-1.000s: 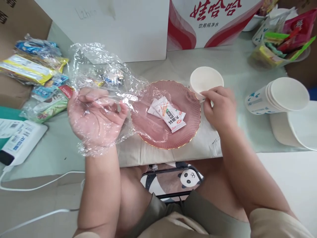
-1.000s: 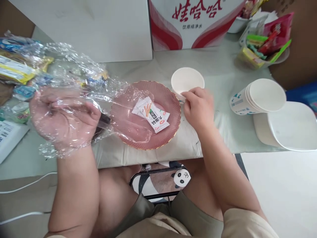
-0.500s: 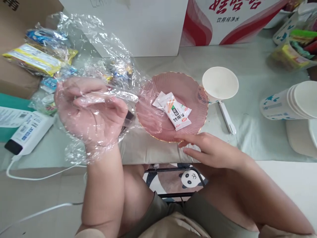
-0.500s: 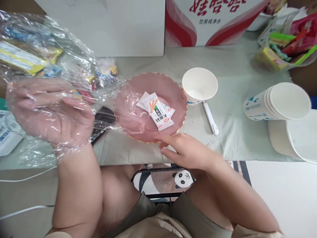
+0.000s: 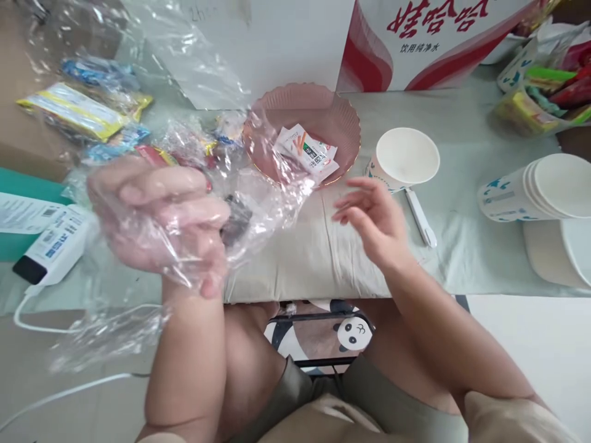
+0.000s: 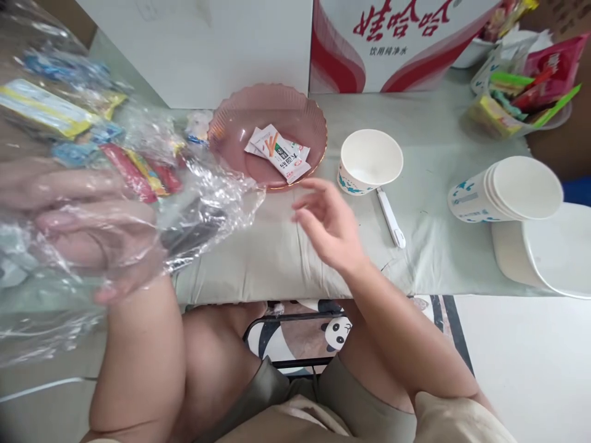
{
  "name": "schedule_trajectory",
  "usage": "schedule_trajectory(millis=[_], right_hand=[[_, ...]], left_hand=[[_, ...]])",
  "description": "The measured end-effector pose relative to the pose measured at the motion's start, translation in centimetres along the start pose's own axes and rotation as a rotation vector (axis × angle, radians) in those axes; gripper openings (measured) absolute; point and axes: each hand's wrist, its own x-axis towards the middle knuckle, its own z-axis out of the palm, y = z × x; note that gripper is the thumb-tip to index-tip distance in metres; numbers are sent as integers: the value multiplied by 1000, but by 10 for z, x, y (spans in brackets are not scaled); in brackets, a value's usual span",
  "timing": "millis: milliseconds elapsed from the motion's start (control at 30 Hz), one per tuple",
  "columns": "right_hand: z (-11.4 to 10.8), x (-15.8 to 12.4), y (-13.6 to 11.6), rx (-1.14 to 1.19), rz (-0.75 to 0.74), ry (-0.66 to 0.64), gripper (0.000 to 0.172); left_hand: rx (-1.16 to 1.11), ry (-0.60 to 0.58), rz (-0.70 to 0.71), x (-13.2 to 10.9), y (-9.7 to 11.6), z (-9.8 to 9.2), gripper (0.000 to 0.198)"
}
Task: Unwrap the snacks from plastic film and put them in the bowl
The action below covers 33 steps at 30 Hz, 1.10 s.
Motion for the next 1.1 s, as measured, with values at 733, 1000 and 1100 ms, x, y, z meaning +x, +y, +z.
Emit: schedule_trajectory(millis=[733,1000,1100], right_hand=[[-16,-2,10,517,116,448,32],[-21,-4,19,365,-99,580,35],[-25,-5,17,318,-58,564,26]], left_hand=[[391,-457,-457,9,-37,26,58],[408,-318,-60,15,-40,23,43],[316,-268,47,17,-39,22,42]])
